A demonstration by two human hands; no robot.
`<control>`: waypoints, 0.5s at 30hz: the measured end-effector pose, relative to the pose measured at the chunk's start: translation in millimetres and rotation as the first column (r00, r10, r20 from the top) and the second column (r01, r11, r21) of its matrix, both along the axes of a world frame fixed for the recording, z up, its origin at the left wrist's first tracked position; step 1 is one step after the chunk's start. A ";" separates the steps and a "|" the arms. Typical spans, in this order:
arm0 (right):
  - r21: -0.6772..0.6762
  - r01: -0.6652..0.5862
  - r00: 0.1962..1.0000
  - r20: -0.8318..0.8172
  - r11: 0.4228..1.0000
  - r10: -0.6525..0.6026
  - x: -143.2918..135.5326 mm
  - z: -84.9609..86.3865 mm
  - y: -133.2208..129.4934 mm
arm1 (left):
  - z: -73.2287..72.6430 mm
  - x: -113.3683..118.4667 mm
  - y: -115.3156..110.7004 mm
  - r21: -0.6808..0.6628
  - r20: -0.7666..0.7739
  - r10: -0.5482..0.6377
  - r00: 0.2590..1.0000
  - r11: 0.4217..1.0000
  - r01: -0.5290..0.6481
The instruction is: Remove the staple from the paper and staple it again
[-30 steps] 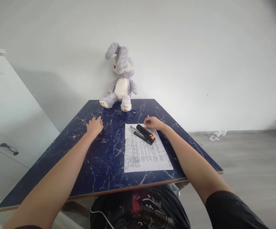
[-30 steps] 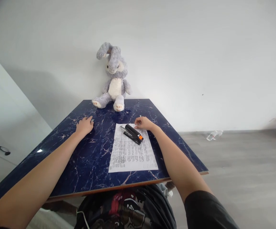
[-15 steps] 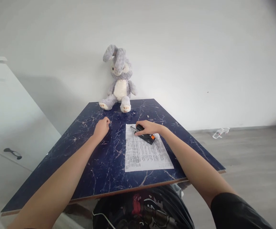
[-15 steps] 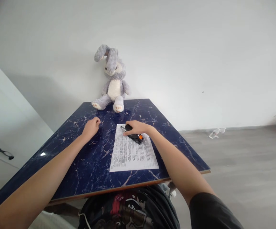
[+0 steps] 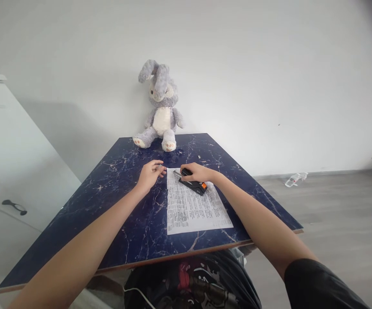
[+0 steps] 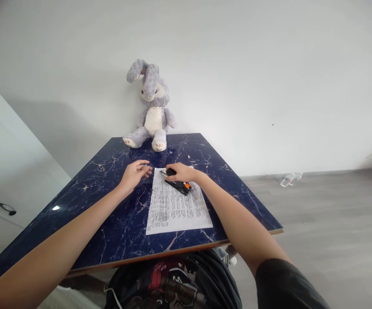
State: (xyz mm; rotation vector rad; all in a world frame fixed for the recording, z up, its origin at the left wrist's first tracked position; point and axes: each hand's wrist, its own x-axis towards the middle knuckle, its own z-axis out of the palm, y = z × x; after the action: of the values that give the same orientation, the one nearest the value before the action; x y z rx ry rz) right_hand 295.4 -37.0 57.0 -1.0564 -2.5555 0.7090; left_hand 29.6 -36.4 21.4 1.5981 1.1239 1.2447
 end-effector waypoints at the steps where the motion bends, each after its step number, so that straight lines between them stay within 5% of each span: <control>1: 0.000 0.004 1.000 0.006 1.000 -0.004 0.0 0.9 -0.8 | -0.8 1.0 -1.2 0.052 -0.057 0.003 0.998 0.999 0.000; 6: -0.064 -0.044 0.998 0.032 0.997 0.046 7.5 9.8 -5.0 | 3.1 8.2 -11.2 0.291 -0.424 0.049 0.904 0.953 0.085; 9: -0.129 -0.067 0.995 0.066 0.989 0.076 11.3 12.6 -4.7 | 6.2 12.1 -15.6 0.336 -0.491 0.034 0.870 0.929 0.154; 15: -0.100 0.228 0.942 0.273 0.968 -0.194 -2.5 8.0 -0.9 | 3.8 15.7 -15.8 0.322 -0.509 0.047 0.859 0.937 0.139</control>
State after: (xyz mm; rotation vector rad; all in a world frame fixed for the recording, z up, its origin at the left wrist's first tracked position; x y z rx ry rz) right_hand 292.9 -37.9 64.9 -1.5352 -2.5793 0.7289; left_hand 45.3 -52.3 25.1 2.3121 1.2122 1.0506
